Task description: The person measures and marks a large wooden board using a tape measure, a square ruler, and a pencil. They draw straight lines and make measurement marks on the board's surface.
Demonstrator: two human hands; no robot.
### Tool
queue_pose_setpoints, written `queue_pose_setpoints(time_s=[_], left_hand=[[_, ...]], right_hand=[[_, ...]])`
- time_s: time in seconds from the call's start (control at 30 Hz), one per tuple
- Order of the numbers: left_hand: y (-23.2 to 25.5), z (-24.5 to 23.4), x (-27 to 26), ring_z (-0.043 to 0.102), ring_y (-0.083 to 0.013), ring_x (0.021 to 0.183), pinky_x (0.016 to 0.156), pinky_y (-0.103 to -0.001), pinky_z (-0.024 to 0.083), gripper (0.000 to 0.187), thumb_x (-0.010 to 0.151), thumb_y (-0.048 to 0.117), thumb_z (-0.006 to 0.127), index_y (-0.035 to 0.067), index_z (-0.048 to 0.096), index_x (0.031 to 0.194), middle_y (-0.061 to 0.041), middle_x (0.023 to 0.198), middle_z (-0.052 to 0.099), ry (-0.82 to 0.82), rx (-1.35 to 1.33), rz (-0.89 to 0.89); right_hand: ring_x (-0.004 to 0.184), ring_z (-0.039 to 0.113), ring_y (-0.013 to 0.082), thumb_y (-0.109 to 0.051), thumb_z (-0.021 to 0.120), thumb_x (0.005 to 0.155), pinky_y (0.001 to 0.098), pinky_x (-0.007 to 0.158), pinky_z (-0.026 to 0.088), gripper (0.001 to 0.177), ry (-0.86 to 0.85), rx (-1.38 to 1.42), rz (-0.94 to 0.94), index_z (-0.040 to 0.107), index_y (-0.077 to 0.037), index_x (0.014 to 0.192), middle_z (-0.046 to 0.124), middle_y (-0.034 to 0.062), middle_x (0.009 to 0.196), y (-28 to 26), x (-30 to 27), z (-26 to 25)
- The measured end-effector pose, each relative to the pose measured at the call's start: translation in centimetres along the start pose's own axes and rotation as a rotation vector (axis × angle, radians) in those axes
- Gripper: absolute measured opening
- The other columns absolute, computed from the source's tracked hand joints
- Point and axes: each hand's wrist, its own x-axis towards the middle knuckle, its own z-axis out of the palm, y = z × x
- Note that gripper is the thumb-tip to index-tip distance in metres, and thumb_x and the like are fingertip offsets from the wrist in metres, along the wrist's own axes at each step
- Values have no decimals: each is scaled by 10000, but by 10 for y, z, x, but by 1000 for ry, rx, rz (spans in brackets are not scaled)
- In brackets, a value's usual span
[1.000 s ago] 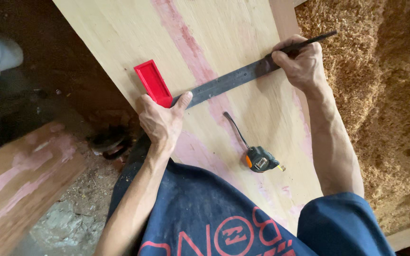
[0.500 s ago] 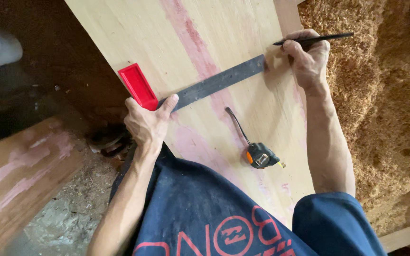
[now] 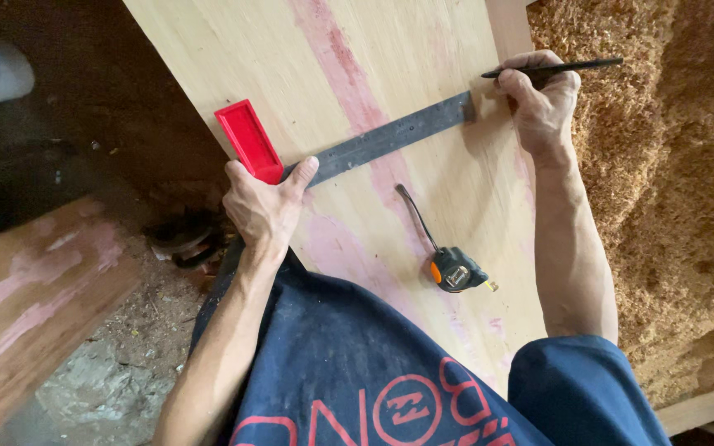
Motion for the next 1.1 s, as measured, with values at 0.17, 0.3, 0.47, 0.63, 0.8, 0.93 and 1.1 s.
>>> queue_pose_setpoints(time_s=[0.17, 0.3, 0.47, 0.63, 0.8, 0.93, 1.1], left_hand=[[-1, 1, -1, 719, -420, 756, 702, -491, 584, 862, 685, 674, 908, -49, 533, 970, -244, 822, 687, 13, -15, -1], [-1, 1, -1, 712, -444, 778, 715, -505, 576, 872, 678, 674, 909, -53, 530, 977, -260, 831, 688, 9, -15, -18], [0, 1, -2, 707, -457, 767, 721, -520, 567, 875, 672, 687, 906, -51, 532, 955, -264, 814, 688, 9, 30, -31], [0, 2, -1, 704, -463, 758, 700, -520, 568, 879, 664, 694, 902, -49, 534, 955, -265, 804, 683, 29, 36, -22], [-2, 4, -1, 712, -430, 713, 666, -500, 573, 871, 673, 700, 883, -43, 521, 947, -245, 767, 678, 8, 21, -22], [-3, 3, -2, 708, -419, 686, 655, -493, 573, 862, 670, 703, 879, -37, 520, 927, -230, 736, 672, 20, 6, -11], [-4, 5, -2, 699, -435, 687, 652, -501, 568, 869, 682, 706, 889, -43, 518, 917, -239, 729, 664, 39, 40, 16]], right_hand=[[836, 720, 148, 16, 692, 996, 275, 788, 610, 68, -22, -69, -23, 694, 31, 1062, 745, 111, 956, -5, 0, 1], [808, 725, 148, -7, 680, 963, 300, 800, 643, 72, -159, -278, -66, 698, 14, 1030, 751, 108, 954, -12, 3, 14], [817, 718, 135, -57, 696, 953, 294, 761, 614, 98, -215, -524, -18, 702, 16, 1018, 742, 95, 926, -18, 4, 32], [787, 693, 139, -89, 691, 946, 295, 743, 596, 120, -221, -582, 10, 691, 15, 1006, 717, 91, 881, -22, 6, 39], [808, 693, 147, -90, 677, 966, 295, 753, 593, 117, -225, -633, -30, 678, 9, 1028, 723, 87, 907, -22, 4, 37], [767, 678, 149, -94, 670, 956, 300, 716, 586, 114, -220, -661, -6, 681, 3, 1013, 707, 90, 871, -25, 5, 39], [771, 683, 141, -92, 672, 950, 300, 711, 580, 110, -227, -637, -60, 691, 9, 990, 716, 82, 874, -28, 5, 39]])
